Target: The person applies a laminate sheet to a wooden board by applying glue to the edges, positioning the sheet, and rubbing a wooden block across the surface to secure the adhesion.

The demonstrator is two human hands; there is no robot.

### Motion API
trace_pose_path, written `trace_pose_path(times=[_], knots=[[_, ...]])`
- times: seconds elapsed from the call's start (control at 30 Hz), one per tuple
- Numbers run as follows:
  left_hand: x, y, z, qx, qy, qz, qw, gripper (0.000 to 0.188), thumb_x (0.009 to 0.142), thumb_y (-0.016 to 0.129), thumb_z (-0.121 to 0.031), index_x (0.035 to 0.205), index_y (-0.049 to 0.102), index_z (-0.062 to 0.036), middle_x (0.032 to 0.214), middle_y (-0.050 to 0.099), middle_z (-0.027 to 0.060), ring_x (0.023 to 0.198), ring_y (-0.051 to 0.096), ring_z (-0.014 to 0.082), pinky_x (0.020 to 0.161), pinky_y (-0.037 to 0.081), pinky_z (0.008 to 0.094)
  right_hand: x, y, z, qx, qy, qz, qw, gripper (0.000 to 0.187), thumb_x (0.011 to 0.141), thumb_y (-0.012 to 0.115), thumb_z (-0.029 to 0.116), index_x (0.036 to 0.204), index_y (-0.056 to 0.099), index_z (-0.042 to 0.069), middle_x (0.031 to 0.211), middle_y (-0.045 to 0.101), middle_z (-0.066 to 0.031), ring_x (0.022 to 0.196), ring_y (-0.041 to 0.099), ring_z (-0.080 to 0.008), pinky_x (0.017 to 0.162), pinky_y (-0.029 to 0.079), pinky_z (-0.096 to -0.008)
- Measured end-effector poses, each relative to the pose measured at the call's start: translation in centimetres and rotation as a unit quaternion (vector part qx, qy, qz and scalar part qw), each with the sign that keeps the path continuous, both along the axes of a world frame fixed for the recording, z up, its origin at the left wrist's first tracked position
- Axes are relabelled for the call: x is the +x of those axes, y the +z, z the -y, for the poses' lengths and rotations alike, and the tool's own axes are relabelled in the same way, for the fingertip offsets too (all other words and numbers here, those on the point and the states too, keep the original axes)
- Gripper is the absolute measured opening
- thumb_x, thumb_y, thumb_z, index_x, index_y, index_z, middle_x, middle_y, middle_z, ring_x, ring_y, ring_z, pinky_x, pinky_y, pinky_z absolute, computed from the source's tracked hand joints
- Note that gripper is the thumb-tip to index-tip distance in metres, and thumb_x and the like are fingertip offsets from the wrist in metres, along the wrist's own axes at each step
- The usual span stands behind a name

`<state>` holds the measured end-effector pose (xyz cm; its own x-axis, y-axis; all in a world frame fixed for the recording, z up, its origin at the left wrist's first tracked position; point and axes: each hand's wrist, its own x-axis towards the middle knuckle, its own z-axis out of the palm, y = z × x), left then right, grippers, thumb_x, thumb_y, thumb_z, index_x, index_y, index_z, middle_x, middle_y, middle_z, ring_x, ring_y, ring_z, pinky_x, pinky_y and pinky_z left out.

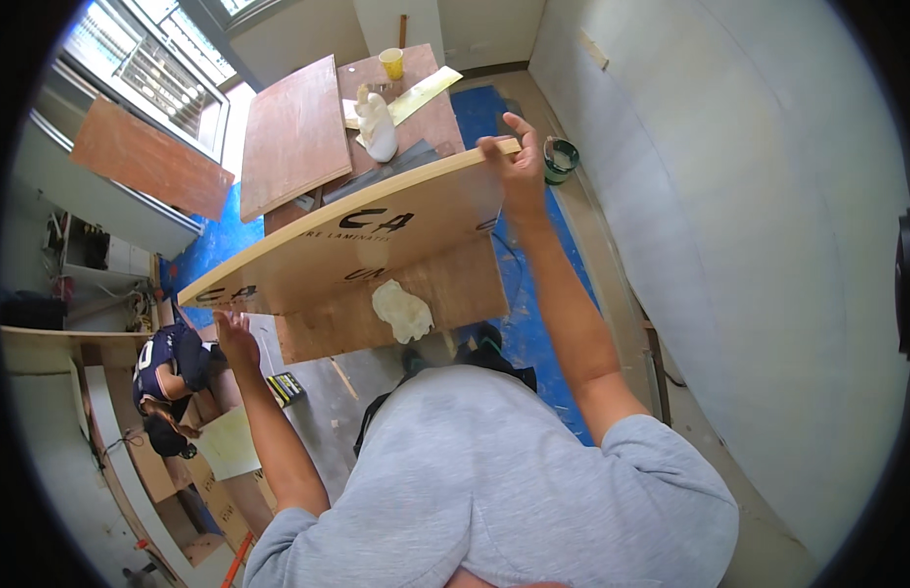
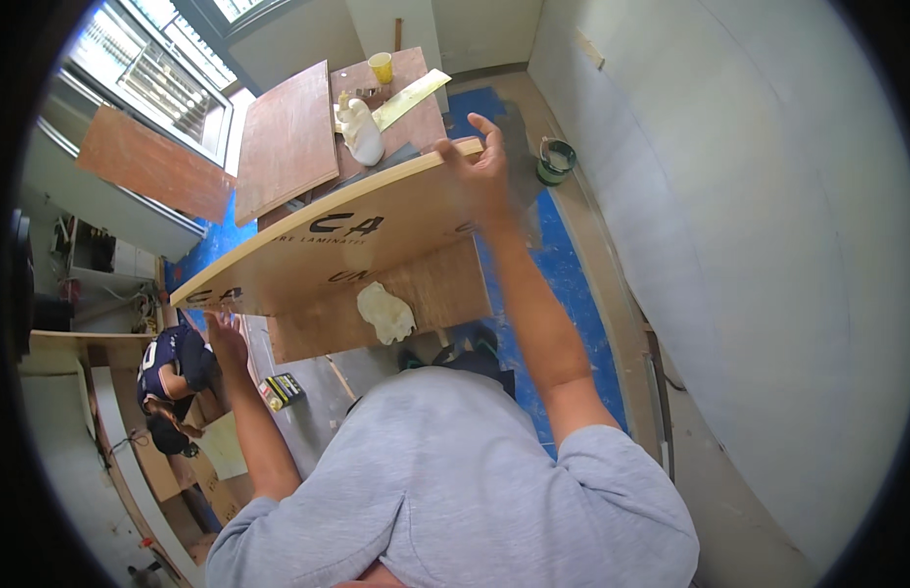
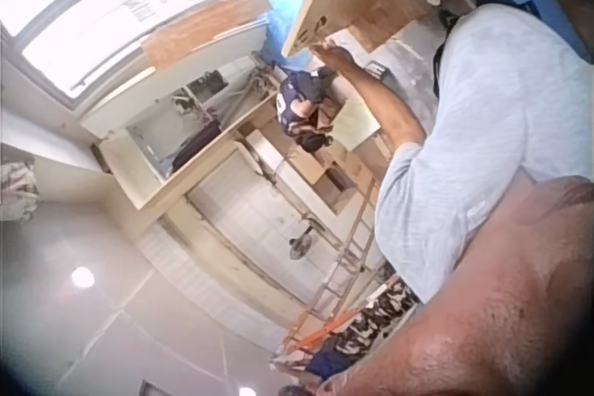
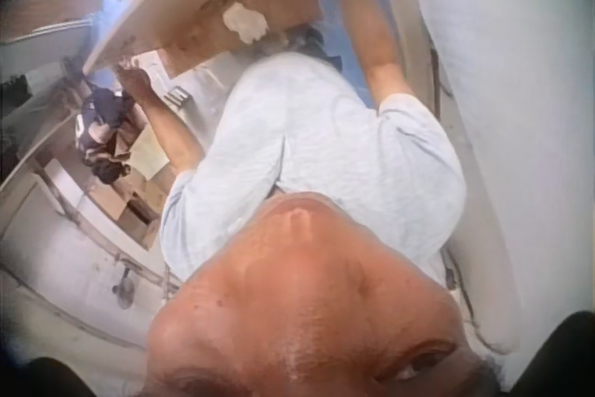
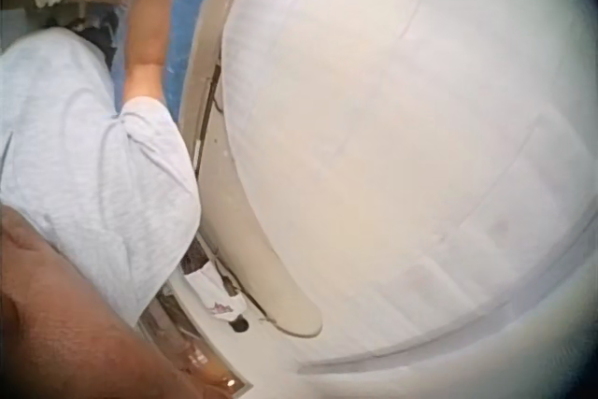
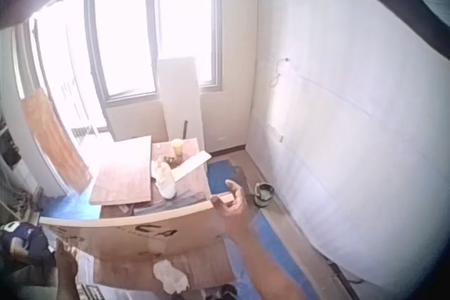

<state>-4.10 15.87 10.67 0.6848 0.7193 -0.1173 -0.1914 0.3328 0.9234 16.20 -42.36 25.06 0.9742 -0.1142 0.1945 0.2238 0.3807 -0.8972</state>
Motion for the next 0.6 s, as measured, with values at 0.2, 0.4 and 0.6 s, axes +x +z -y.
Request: trace_pose_path(times=[0.2,0.4,0.6], knots=[[2.6,15.6,7.5,0.439,0.219,-0.068,0.869,0.049,0.106,0.060,-0.035,0.138,0.059,0.0027,0.131,0.065,0.0138,0.121,0.059,0.0240,0.109,0.042,0.0389,-0.2,0.4,-0.9,-0.004,-0.074,-0.021,0.997,0.060,0.089,0.083,0.012,0.138,0.049,0.001,0.097,0.064,-0.0043,0.084,0.063,-0.0097,0.073,0.054,-0.0239],[11.3,26.0,23.8,0.801,0.111,-0.030,0.588,0.037,0.093,0.075,-0.031,0.122,0.073,-0.0080,0.117,0.073,0.0135,0.108,0.068,0.0337,0.103,0.048,0.0443,-0.1,-0.3,-0.5,-0.055,-0.117,-0.030,0.991,0.049,0.091,0.081,0.014,0.131,0.055,0.002,0.094,0.062,-0.0004,0.081,0.058,-0.0074,0.073,0.049,-0.0230],[16.5,18.6,27.6,0.833,-0.154,-0.084,0.525,0.032,0.106,0.047,-0.030,0.118,0.073,-0.0173,0.104,0.073,0.0136,0.106,0.068,0.0334,0.092,0.050,0.0487,-0.1,-1.0,-3.0,-0.116,-0.178,0.050,0.976,0.043,0.090,0.082,0.013,0.125,0.059,0.003,0.092,0.062,-0.0005,0.081,0.059,-0.0083,0.071,0.050,-0.0238]])
